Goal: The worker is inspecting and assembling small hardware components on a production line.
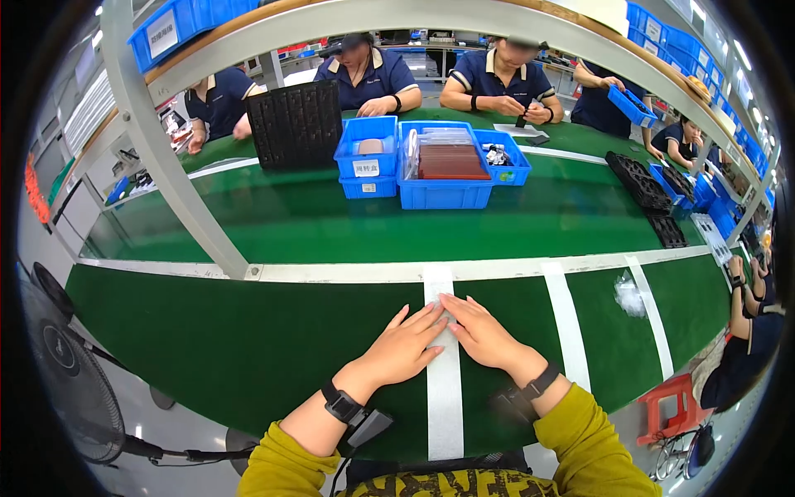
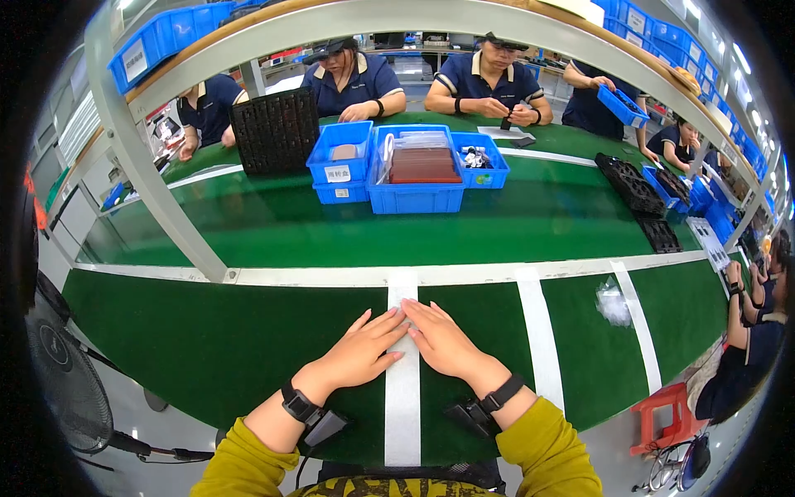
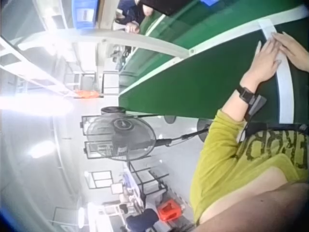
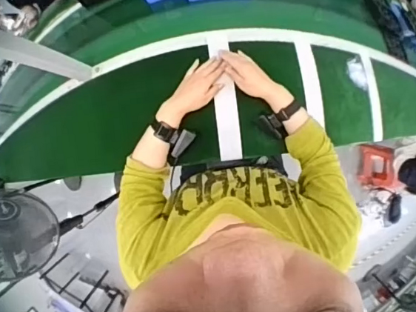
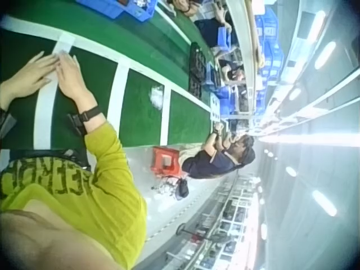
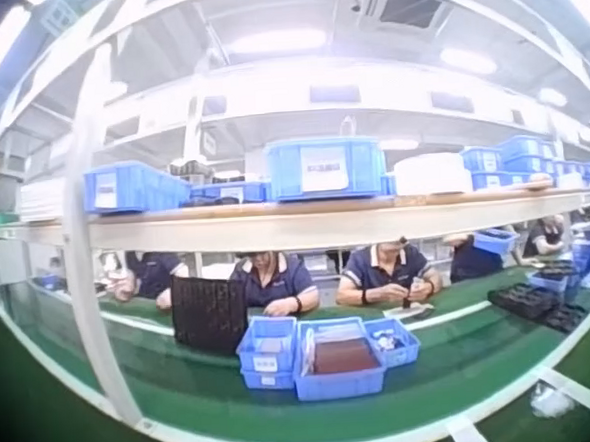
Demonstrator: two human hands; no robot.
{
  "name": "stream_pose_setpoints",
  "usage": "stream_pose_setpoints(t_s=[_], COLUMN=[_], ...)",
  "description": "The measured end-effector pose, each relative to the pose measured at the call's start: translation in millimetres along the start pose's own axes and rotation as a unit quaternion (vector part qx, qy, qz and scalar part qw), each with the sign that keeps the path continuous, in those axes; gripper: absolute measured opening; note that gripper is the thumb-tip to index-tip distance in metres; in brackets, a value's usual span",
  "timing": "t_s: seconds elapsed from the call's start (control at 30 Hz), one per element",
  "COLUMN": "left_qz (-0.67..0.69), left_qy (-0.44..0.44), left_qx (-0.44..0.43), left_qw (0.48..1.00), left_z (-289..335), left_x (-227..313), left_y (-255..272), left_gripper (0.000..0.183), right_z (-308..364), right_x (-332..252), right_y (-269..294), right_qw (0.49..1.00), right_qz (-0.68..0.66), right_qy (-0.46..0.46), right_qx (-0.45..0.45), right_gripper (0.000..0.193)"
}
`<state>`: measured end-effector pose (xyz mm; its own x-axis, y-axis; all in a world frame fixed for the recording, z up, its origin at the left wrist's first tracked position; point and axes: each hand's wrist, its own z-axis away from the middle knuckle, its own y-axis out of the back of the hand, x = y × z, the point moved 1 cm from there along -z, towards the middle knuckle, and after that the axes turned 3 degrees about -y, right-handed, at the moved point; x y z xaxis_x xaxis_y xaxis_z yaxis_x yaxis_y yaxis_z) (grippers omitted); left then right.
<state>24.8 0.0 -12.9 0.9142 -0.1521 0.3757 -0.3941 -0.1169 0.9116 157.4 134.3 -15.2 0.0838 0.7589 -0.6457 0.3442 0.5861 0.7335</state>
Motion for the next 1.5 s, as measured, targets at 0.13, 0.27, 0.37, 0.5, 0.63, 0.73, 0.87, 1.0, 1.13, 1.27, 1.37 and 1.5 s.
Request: stream_pose_setpoints(t_s=[0.13,0.27,0.37,0.5,0.63,0.73,0.87,1.0,1.13,1.27,1.37,1.5], left_qz=[-0.029,-0.052,-0.054,-0.029,0.003,0.004,-0.004,-0.081,-0.095,-0.093,-0.099,-0.098], left_qy=[0.017,0.063,0.080,0.078,0.062,0.056,0.099,0.189,0.181,0.158,0.153,0.155], left_qx=[0.014,0.044,0.053,0.062,0.066,0.055,0.090,0.088,0.084,0.072,0.076,0.070], left_qw=[0.999,0.996,0.994,0.995,0.996,0.997,0.991,0.975,0.975,0.981,0.980,0.981], left_z=[-1,-1,-4,-3,-3,-2,-2,0,1,2,2,2], left_x=[5,1,-5,-7,-8,-9,-10,-11,-14,-15,-15,-15], left_y=[2,0,-3,0,2,1,-1,4,1,2,1,1], left_gripper=[0.051,0.050,0.049,0.044,0.038,0.040,0.046,0.061,0.057,0.052,0.051,0.051], right_z=[1,1,1,1,2,3,3,5,6,8,8,8], right_x=[1,-8,-6,-7,-6,-7,-1,6,4,5,6,6], right_y=[3,2,3,4,4,4,3,12,13,12,11,10], right_qw=[1.000,0.998,0.997,0.996,0.995,0.995,0.997,0.973,0.968,0.966,0.967,0.968], right_qz=[0.017,0.059,0.080,0.092,0.101,0.100,0.071,0.202,0.220,0.238,0.238,0.235], right_qy=[0.001,0.006,0.002,0.012,0.017,0.012,0.005,-0.100,-0.114,-0.098,-0.089,-0.083], right_qx=[-0.009,-0.009,0.008,0.003,0.000,-0.001,0.001,0.054,0.030,0.016,0.015,0.018], right_gripper=[0.048,0.049,0.049,0.048,0.048,0.048,0.050,0.058,0.055,0.051,0.049,0.049])
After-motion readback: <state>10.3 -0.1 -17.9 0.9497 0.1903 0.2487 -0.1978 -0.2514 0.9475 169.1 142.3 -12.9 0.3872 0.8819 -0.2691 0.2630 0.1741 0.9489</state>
